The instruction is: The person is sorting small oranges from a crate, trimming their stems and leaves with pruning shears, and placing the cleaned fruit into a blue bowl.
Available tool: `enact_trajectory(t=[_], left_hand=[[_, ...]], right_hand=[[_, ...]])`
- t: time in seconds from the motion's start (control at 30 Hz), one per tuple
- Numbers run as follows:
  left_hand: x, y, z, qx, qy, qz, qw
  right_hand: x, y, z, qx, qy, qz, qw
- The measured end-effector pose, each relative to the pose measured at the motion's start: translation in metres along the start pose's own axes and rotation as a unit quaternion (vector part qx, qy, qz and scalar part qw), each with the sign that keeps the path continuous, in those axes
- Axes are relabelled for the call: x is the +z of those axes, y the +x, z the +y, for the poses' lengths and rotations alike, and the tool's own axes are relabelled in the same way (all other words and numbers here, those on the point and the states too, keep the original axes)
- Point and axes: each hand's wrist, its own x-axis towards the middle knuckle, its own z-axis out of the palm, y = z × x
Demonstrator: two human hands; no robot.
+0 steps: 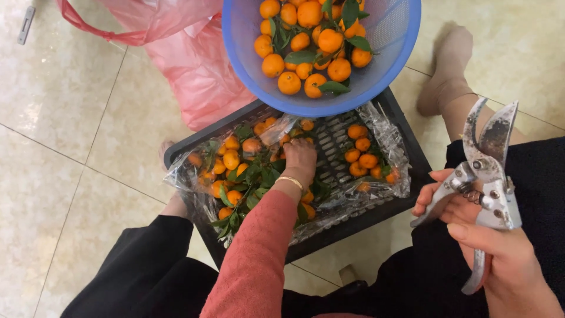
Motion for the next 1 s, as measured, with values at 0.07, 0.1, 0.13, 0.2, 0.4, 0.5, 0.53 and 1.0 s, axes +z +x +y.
enact_trajectory(t=[0.07,0.1,0.13,0.2,0.4,0.5,0.53,1.0], left_hand=[[-0.006,-0.010,-0.005,-0.004,-0.019,0.021,1.000],[-0.011,-0.019,-0.007,-0.020,-0.097,0.087,0.991],[-0.017,-0.028,-0.009,-0.034,-0.173,0.152,0.973],[-0.060,-0.069,-0.024,-0.051,-0.402,0.117,0.907],[-0.115,-0.168,-0.038,0.099,-0.947,0.032,0.305],[-0.124,-0.193,-0.042,0.147,-0.969,0.037,0.196],[-0.127,-0.200,-0.043,0.171,-0.973,0.034,0.149],[-0.135,-0.238,-0.063,0.222,-0.967,0.075,0.101]], right_hand=[[0.002,-0.002,-0.001,-0.016,-0.008,-0.008,1.000],[0.003,-0.004,-0.003,-0.002,-0.001,-0.005,1.000],[0.004,-0.007,-0.004,0.014,0.007,-0.002,1.000],[0.003,-0.010,-0.004,-0.005,0.015,-0.016,1.000],[0.003,-0.009,0.002,-0.036,0.015,-0.057,0.998],[0.010,-0.011,0.003,-0.036,0.006,-0.070,0.997],[0.013,-0.015,0.003,-0.028,-0.009,-0.064,0.998],[0.024,-0.016,0.009,-0.053,-0.024,-0.099,0.993]])
